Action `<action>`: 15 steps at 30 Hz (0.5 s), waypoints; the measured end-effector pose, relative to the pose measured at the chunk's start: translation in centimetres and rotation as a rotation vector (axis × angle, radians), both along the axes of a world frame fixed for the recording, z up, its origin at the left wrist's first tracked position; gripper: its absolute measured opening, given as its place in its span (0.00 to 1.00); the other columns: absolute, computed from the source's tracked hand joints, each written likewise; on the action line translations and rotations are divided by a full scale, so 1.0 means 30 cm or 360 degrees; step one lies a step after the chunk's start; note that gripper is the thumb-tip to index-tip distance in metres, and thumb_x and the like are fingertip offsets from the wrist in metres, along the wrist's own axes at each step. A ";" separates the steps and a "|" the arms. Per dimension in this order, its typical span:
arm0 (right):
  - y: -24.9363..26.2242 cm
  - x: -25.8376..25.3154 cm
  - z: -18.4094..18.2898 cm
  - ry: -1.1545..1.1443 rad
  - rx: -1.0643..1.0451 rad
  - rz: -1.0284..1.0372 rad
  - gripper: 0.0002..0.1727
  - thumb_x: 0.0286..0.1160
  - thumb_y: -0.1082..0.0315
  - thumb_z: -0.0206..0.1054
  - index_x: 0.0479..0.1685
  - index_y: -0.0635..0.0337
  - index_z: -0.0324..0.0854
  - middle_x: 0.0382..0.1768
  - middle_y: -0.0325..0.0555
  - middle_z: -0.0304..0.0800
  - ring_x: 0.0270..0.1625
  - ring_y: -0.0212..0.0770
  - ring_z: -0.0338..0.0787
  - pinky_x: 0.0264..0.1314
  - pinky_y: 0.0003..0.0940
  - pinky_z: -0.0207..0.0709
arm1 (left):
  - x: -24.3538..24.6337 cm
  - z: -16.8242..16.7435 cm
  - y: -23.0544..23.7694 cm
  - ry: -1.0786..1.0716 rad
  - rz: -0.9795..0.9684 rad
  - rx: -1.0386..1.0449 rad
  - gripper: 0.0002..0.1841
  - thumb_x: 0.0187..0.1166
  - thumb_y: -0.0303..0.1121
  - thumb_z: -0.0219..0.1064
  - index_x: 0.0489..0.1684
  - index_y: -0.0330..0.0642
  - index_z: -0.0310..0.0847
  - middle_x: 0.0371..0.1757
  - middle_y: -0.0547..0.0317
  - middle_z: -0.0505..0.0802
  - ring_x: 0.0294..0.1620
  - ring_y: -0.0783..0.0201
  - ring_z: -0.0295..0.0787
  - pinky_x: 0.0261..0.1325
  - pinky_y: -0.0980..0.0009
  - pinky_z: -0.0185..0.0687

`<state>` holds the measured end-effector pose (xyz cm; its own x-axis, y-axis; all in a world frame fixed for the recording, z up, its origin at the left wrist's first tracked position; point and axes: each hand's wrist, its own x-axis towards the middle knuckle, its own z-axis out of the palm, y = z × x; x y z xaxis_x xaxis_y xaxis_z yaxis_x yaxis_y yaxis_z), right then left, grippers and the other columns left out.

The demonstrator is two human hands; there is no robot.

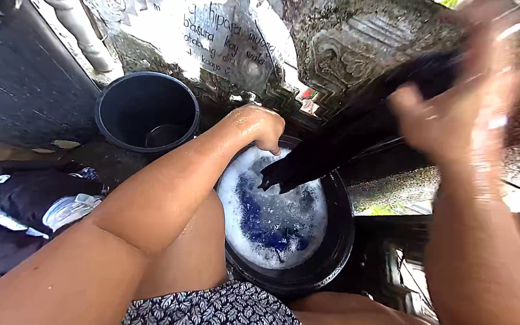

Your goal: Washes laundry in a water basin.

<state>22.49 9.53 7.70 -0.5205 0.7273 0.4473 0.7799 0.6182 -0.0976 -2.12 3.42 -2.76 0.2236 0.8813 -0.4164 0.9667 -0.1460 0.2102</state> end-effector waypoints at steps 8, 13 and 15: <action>0.090 -0.063 -1.165 -0.0119 -0.1102 -0.0128 0.23 0.75 0.60 0.70 0.69 0.58 0.82 0.58 0.71 0.87 0.62 0.71 0.87 0.62 0.73 0.80 | 0.000 0.031 -0.026 -0.0035 -0.0094 -0.0088 0.30 0.78 0.63 0.68 0.74 0.57 0.83 0.59 0.54 0.93 0.65 0.49 0.89 0.64 0.36 0.81; 0.026 -0.030 -1.540 -0.0530 -0.1524 -0.0118 0.20 0.86 0.65 0.60 0.73 0.61 0.81 0.69 0.68 0.84 0.74 0.67 0.83 0.77 0.66 0.74 | -0.006 0.015 -0.010 0.0008 -0.0104 -0.0124 0.31 0.78 0.63 0.67 0.74 0.55 0.82 0.65 0.53 0.90 0.69 0.50 0.86 0.68 0.39 0.80; -0.053 -0.010 -1.543 -0.0427 -0.1486 -0.0244 0.24 0.88 0.62 0.60 0.71 0.73 0.80 0.71 0.74 0.82 0.78 0.72 0.78 0.83 0.68 0.64 | -0.005 0.009 0.000 0.0013 -0.0116 -0.0139 0.31 0.79 0.63 0.66 0.73 0.54 0.82 0.66 0.52 0.89 0.69 0.50 0.86 0.68 0.41 0.80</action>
<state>22.18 7.96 -38.59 -0.3913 0.7966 -0.4608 0.9129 0.2729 -0.3034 -2.26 3.44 -2.50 0.2819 0.8230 -0.4931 0.9560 -0.1974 0.2171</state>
